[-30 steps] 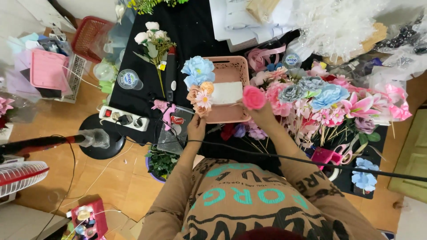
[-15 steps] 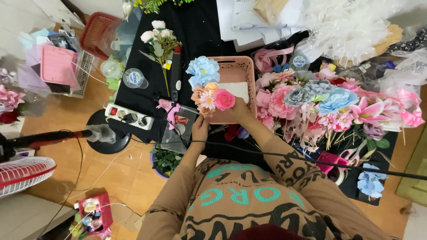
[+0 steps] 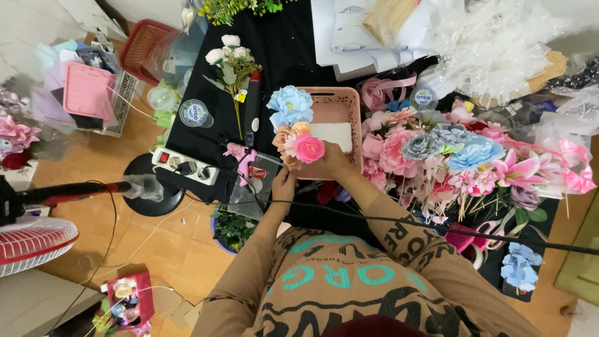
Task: Arranging artificial flowers into a small pink basket on a workspace.
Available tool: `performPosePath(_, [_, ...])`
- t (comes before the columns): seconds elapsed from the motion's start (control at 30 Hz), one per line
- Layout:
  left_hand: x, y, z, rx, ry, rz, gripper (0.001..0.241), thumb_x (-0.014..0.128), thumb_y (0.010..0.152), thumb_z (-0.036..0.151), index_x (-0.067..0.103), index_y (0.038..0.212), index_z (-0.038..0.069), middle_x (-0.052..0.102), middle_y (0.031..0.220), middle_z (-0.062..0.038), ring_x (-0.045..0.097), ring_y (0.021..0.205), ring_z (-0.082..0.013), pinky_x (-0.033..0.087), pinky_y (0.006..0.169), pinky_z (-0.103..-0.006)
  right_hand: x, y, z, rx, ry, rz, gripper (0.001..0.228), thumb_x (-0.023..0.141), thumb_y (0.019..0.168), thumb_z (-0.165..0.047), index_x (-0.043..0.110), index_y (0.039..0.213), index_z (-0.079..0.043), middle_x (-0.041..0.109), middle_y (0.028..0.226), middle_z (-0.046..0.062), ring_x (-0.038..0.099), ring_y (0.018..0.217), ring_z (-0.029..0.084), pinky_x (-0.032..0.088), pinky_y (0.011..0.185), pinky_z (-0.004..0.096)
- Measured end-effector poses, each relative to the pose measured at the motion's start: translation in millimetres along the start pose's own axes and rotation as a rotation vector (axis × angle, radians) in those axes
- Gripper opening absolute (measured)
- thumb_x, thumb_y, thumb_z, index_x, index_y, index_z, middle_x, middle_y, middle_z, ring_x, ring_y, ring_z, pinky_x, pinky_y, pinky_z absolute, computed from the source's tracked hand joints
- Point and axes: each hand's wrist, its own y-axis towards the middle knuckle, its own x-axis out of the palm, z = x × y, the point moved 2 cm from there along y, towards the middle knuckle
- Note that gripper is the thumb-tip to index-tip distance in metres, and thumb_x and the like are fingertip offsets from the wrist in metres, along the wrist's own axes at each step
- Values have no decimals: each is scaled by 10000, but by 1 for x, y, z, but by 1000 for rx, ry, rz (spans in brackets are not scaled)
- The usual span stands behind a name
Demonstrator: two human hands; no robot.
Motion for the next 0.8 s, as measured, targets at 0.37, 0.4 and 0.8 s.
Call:
performPosePath(0.37, [-2, 3, -5, -7, 20, -19, 272, 592, 1017, 326, 709, 959, 87, 650, 699, -86, 666, 699, -211, 527, 716, -374, 9, 8, 23, 20, -13, -43, 175, 689, 951, -144, 699, 995, 25, 737, 889, 238, 735, 898, 389, 578, 810, 497])
performPosePath(0.4, [-2, 5, -6, -8, 35, -21, 275, 595, 1017, 331, 706, 964, 85, 654, 719, -94, 669, 715, -217, 529, 727, -381, 9, 9, 27, 9, -49, -61, 167, 685, 943, -108, 699, 1055, 16, 734, 912, 250, 727, 914, 417, 580, 800, 500])
performPosePath(0.8, [-86, -129, 105, -222, 472, -754, 578, 565, 1027, 311, 415, 1538, 85, 544, 1447, -265, 517, 1346, -448, 424, 1138, -535, -106, -65, -62, 201, -23, -90, 247, 728, 954, -75, 708, 1199, -59, 744, 1023, 189, 708, 965, 305, 571, 838, 408])
